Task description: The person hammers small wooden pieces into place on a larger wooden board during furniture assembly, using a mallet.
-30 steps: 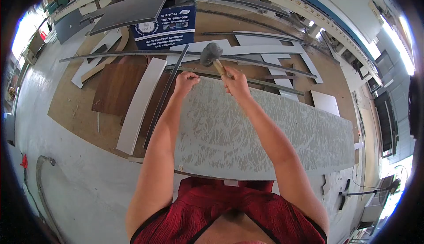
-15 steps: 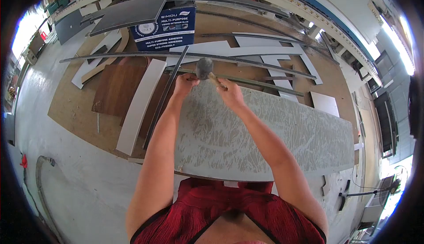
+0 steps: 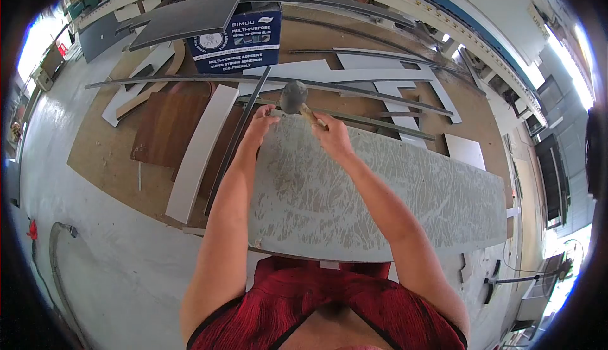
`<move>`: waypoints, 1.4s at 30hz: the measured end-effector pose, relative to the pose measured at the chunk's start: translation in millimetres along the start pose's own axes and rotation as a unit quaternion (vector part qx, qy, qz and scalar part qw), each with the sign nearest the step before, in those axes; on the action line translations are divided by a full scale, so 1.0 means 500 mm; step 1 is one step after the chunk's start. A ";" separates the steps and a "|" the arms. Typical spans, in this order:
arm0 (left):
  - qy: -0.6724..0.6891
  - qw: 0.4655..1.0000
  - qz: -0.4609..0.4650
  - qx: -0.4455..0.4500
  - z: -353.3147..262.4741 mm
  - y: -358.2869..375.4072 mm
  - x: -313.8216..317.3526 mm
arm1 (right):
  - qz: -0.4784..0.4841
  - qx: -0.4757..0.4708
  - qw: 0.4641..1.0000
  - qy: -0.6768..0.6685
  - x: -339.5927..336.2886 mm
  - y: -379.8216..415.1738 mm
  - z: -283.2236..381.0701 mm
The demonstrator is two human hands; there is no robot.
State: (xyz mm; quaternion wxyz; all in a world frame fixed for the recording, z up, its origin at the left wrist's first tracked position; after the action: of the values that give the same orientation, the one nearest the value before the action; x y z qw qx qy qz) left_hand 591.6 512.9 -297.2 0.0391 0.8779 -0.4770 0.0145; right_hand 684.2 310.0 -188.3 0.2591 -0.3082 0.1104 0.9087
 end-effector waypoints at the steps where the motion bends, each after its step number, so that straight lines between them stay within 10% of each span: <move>1: -0.002 1.000 0.006 -0.007 -0.019 0.013 0.007 | -0.003 -0.001 1.000 -0.009 -0.004 0.003 0.008; 23: 0.004 0.996 -0.020 -0.085 -0.053 0.056 -0.063 | 0.012 0.043 0.994 0.102 -0.045 0.174 -0.021; 42: -0.562 0.825 -0.008 0.046 -0.180 -0.136 0.009 | -0.104 -0.100 0.939 0.312 -0.025 0.310 -0.008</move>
State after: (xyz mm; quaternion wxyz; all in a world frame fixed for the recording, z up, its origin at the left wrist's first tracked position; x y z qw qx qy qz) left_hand 652.1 553.4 -210.9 -0.2765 0.7386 -0.4078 -0.4601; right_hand 611.1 173.2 -177.4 0.2721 -0.6104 0.0617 0.7414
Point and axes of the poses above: each hand's wrist, its own y-axis away from the middle knuckle, its own x-axis out of the palm, z = x × y, the point moved 10 cm from there along -y, towards the middle knuckle, and after that the axes turned 12 degrees about z, right-handed, at the moved point
